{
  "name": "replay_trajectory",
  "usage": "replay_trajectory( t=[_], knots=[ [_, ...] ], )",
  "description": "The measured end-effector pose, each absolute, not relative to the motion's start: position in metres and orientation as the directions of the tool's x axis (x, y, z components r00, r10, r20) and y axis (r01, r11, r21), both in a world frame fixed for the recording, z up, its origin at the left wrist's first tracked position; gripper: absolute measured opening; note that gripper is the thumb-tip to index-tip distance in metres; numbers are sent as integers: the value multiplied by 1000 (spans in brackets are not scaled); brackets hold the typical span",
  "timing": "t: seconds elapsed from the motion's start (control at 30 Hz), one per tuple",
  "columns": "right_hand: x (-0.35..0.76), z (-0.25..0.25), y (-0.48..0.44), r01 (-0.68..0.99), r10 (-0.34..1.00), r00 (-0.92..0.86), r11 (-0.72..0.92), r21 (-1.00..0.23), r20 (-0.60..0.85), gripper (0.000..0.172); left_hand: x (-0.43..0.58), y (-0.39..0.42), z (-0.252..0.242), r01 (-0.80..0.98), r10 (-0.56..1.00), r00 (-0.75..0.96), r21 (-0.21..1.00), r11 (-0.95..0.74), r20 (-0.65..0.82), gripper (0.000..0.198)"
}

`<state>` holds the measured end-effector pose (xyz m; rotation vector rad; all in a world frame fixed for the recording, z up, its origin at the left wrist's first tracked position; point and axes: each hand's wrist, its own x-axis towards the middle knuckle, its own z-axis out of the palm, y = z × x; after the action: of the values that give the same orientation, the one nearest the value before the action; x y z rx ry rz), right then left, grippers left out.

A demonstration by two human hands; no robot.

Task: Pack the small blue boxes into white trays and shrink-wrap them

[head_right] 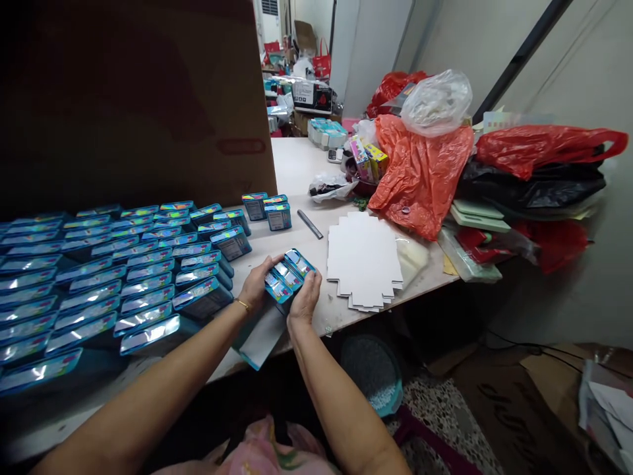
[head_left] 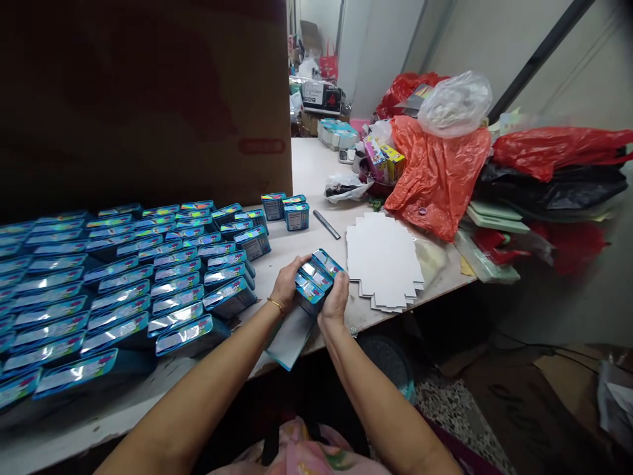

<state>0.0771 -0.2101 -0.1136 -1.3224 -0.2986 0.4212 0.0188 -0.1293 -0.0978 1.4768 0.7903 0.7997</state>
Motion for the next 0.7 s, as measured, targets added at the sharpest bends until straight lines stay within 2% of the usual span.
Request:
replay_trajectory(
  t=[0.1,0.17,0.27,0.33,0.43,0.5,0.6,0.7],
  knots=[
    [88,-112,-207,-12,532,847,55,-998,19,43,18,-115,-108,-12,849,527,999,43,-30,52],
    [99,-108,-212,158,613,785,-51,-986,95,42,14,-110,-113,-28,834,546,994,110,-77,58],
    [118,-97,-221,458,735,636,-112,-882,237,41,2,-112,-118,-28,819,551,978,209,-159,67],
    [129,-87,-225,626,818,492,-94,-774,299,44,-9,-117,-118,3,827,541,984,181,-153,69],
    [140,-72,-226,809,928,234,-21,-587,289,50,-29,-126,-115,69,768,641,995,-69,9,74],
    [147,-66,-225,871,956,142,2,-491,256,50,-39,-128,-110,111,670,733,951,-289,118,74],
    [156,-62,-223,896,968,120,-10,-444,219,50,-46,-129,-98,150,560,794,816,-558,236,55],
    [163,-62,-221,889,976,111,-15,-458,185,51,-45,-132,-91,163,477,825,681,-714,303,46]
  ],
)
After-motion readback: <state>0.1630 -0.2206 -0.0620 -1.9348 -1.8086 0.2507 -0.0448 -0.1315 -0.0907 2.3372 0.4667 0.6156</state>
